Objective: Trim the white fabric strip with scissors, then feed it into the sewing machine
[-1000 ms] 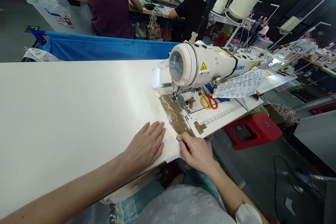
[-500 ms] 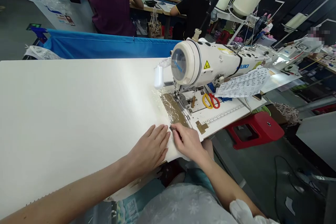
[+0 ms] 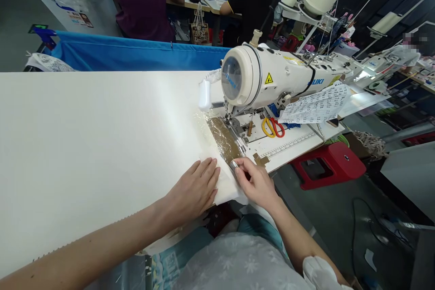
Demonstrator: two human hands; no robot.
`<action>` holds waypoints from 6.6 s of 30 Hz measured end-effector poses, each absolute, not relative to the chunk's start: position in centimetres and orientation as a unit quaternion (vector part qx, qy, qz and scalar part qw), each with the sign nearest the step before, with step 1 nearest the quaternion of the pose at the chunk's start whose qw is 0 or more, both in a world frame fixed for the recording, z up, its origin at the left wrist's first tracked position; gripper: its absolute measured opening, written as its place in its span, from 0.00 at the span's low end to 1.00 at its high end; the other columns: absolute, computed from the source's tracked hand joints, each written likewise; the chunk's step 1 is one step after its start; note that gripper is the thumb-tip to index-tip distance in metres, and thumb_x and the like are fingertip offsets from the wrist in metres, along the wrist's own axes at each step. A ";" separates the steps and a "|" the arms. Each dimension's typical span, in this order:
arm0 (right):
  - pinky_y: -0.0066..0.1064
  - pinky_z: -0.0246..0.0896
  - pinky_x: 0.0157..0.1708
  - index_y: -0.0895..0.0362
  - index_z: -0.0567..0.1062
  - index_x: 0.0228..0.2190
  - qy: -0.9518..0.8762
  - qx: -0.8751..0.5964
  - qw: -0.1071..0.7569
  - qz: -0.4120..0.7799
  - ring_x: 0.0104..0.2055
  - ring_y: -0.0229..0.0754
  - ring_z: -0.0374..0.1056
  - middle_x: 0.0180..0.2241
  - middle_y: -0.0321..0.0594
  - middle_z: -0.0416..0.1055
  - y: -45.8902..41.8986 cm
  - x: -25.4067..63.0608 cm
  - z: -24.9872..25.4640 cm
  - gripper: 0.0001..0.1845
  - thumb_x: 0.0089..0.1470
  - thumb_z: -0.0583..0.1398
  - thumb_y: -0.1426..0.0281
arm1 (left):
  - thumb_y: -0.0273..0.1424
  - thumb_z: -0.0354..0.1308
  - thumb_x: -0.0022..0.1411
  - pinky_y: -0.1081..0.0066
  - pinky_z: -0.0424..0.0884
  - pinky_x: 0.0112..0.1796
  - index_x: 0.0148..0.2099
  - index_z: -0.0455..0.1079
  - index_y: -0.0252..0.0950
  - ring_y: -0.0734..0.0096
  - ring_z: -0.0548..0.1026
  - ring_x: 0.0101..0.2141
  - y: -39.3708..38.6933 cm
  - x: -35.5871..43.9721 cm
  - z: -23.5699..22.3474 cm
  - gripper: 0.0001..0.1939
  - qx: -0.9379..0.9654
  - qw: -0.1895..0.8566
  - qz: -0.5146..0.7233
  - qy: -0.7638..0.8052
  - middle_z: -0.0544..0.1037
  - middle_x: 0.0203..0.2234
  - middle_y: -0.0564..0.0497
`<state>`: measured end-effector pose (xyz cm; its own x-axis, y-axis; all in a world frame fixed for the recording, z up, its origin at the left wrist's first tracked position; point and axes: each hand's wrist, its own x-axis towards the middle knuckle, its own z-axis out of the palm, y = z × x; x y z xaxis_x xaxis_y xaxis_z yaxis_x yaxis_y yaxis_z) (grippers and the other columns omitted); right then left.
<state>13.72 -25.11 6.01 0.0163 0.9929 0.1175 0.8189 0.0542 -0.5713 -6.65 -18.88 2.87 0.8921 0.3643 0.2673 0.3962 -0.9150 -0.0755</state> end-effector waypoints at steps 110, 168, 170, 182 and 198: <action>0.27 0.50 0.25 0.54 0.71 0.33 -0.743 -0.635 0.169 0.128 0.25 0.39 0.68 0.24 0.33 0.73 -22.2 12.9 5.6 0.08 0.59 0.52 0.72 | 0.31 0.44 0.71 0.55 0.65 0.52 0.59 0.68 0.29 0.49 0.68 0.56 -18.7 -7.0 3.2 0.21 -0.967 0.073 -0.143 -0.199 0.72 0.55 0.37; 0.29 0.46 0.24 0.54 0.71 0.34 -0.764 -0.625 0.120 0.105 0.23 0.38 0.65 0.22 0.33 0.70 -26.5 14.4 6.2 0.11 0.60 0.50 0.72 | 0.39 0.48 0.69 0.47 0.63 0.55 0.62 0.64 0.36 0.41 0.61 0.61 -19.0 -7.4 3.8 0.23 -0.977 0.020 -0.105 -0.186 0.65 0.62 0.38; 0.29 0.45 0.24 0.54 0.71 0.34 -0.762 -0.625 0.116 0.125 0.22 0.37 0.63 0.20 0.32 0.68 -26.7 14.8 6.5 0.10 0.61 0.50 0.71 | 0.38 0.48 0.69 0.48 0.63 0.55 0.62 0.65 0.37 0.42 0.62 0.61 -18.9 -7.4 4.0 0.22 -0.977 0.019 -0.110 -0.183 0.66 0.61 0.39; 0.28 0.57 0.31 0.54 0.70 0.43 -0.722 -0.636 0.232 0.140 0.30 0.40 0.71 0.31 0.37 0.76 -25.7 13.6 4.8 0.11 0.64 0.49 0.70 | 0.34 0.47 0.71 0.55 0.56 0.61 0.59 0.67 0.30 0.55 0.66 0.58 -18.8 -7.0 3.1 0.20 -0.973 0.021 -0.170 -0.155 0.71 0.57 0.41; 0.28 0.55 0.30 0.54 0.70 0.41 -0.737 -0.641 0.184 0.109 0.33 0.41 0.73 0.32 0.37 0.77 -24.6 12.6 4.8 0.10 0.63 0.50 0.71 | 0.35 0.48 0.69 0.56 0.61 0.58 0.60 0.66 0.29 0.52 0.65 0.59 -18.8 -7.1 3.4 0.22 -0.978 0.005 -0.149 -0.146 0.69 0.58 0.37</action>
<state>12.58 -24.56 4.82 -0.1106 0.9852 0.1312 0.9047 0.1545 -0.3970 -7.08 -18.83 3.38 0.9127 0.2851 0.2927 0.2879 -0.9570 0.0345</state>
